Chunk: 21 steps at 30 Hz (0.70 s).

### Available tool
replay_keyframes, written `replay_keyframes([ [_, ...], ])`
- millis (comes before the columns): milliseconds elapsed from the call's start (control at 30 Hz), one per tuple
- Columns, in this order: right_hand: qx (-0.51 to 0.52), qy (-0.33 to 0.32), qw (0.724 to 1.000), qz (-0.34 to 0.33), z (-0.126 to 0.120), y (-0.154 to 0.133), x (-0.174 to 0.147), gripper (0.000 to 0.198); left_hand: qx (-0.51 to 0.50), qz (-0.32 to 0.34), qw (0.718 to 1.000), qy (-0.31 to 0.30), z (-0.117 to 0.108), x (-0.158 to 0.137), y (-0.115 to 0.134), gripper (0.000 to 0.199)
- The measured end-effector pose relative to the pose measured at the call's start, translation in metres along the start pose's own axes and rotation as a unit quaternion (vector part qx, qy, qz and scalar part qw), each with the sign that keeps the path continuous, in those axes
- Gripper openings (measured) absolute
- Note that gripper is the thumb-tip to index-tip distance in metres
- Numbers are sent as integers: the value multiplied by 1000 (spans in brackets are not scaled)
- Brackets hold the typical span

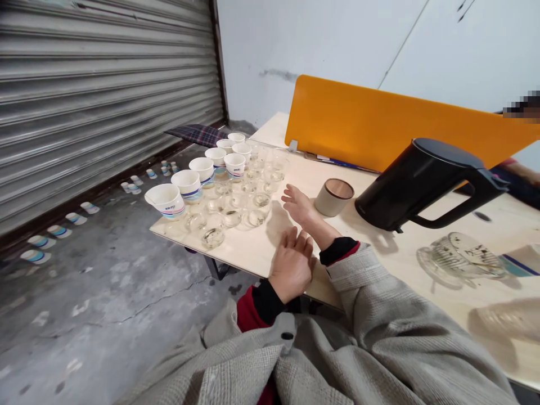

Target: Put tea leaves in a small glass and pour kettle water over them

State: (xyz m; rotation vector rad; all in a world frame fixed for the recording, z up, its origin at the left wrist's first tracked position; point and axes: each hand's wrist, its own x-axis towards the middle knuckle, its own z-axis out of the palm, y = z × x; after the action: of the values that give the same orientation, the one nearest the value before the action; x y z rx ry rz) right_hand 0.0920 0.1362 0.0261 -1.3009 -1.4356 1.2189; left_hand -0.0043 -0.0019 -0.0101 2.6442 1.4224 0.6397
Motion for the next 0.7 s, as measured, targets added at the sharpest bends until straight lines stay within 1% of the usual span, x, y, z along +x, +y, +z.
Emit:
replay_keyframes([
  [100, -9, 12, 1000, 0, -1, -9, 2, 94, 3, 0, 1000, -11, 1, 0, 0, 52],
  [233, 0, 24, 999, 26, 3, -15, 11, 100, 7, -3, 1000, -18, -1, 0, 1, 51],
  [400, 25, 16, 999, 14, 6, -11, 24, 98, 9, -4, 1000, -26, -3, 0, 2, 50],
  [533, 48, -8, 999, 10, 7, -8, 30, 101, 13, -1, 1000, -21, 0, 0, 1, 49],
  [700, 58, -13, 998, 14, 9, -4, 36, 102, 22, -5, 999, -26, 4, 0, 2, 49],
])
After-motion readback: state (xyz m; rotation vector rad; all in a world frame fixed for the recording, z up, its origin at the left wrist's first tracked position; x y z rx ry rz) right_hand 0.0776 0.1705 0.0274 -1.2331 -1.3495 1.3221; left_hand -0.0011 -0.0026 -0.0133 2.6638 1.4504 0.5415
